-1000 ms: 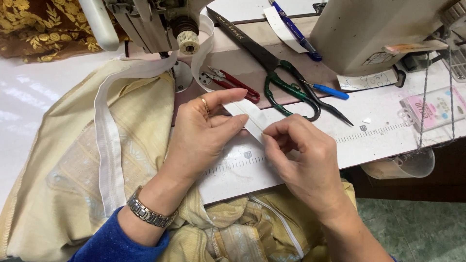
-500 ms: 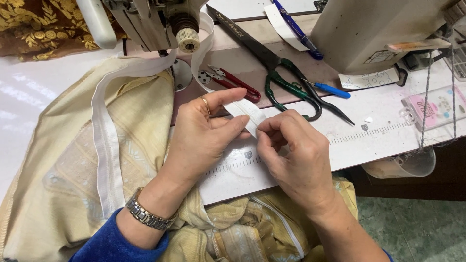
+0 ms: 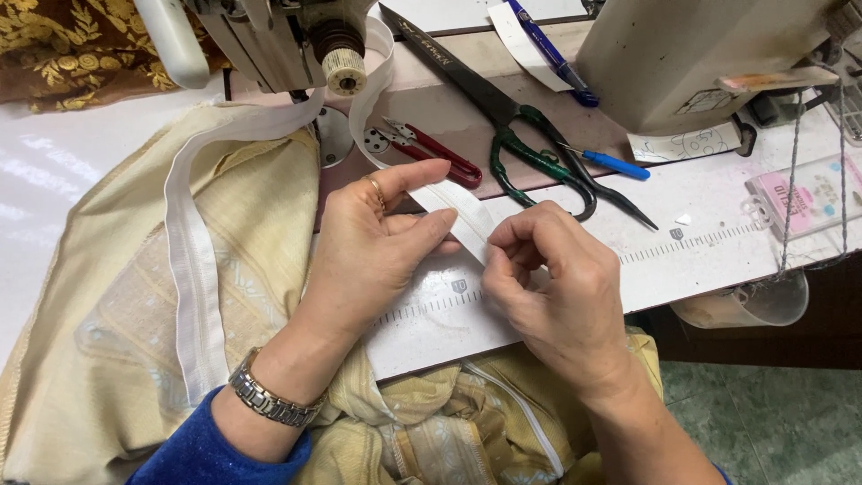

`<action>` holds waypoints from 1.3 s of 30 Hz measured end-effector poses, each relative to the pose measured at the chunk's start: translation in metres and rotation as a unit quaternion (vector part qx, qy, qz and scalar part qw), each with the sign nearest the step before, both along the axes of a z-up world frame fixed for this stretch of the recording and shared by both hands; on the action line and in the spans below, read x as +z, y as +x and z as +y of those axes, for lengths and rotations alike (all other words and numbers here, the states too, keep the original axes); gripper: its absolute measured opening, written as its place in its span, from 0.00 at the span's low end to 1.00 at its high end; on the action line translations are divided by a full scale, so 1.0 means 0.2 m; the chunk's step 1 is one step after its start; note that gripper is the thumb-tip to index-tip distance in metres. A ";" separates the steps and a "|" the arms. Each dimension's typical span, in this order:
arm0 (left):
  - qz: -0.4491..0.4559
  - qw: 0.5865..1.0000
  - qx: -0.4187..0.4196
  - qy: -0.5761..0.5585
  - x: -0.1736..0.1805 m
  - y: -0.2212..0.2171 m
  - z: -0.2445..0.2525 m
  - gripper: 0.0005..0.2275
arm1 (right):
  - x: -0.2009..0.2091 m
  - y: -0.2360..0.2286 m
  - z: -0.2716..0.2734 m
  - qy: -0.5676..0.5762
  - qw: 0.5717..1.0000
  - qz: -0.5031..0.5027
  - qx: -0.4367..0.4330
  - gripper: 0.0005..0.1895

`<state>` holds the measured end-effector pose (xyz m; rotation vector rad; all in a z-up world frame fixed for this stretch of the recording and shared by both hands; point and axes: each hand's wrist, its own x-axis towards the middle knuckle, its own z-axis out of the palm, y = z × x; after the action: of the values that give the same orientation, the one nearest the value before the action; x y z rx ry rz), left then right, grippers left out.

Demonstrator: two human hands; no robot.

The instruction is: Measuring and aligning zipper tape segments against a guide on a sewing workbench.

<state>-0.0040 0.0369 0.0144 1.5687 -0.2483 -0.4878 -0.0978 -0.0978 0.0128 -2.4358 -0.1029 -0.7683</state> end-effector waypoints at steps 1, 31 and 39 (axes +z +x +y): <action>0.000 1.000 0.000 0.000 0.00 0.00 0.00 0.19 | 0.00 0.00 0.00 0.000 1.000 0.000 0.000 0.07; -0.003 1.000 0.001 -0.002 0.01 -0.01 0.00 0.19 | -0.01 0.01 -0.01 0.025 0.999 0.026 -0.004 0.05; -0.035 0.999 -0.009 0.003 0.01 0.00 0.00 0.19 | 0.00 0.03 0.00 0.009 1.000 0.018 0.020 0.05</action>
<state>-0.0048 0.0377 0.0172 1.5921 -0.3153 -0.4493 -0.0923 -0.0971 0.0118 -2.4227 -0.1295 -0.7060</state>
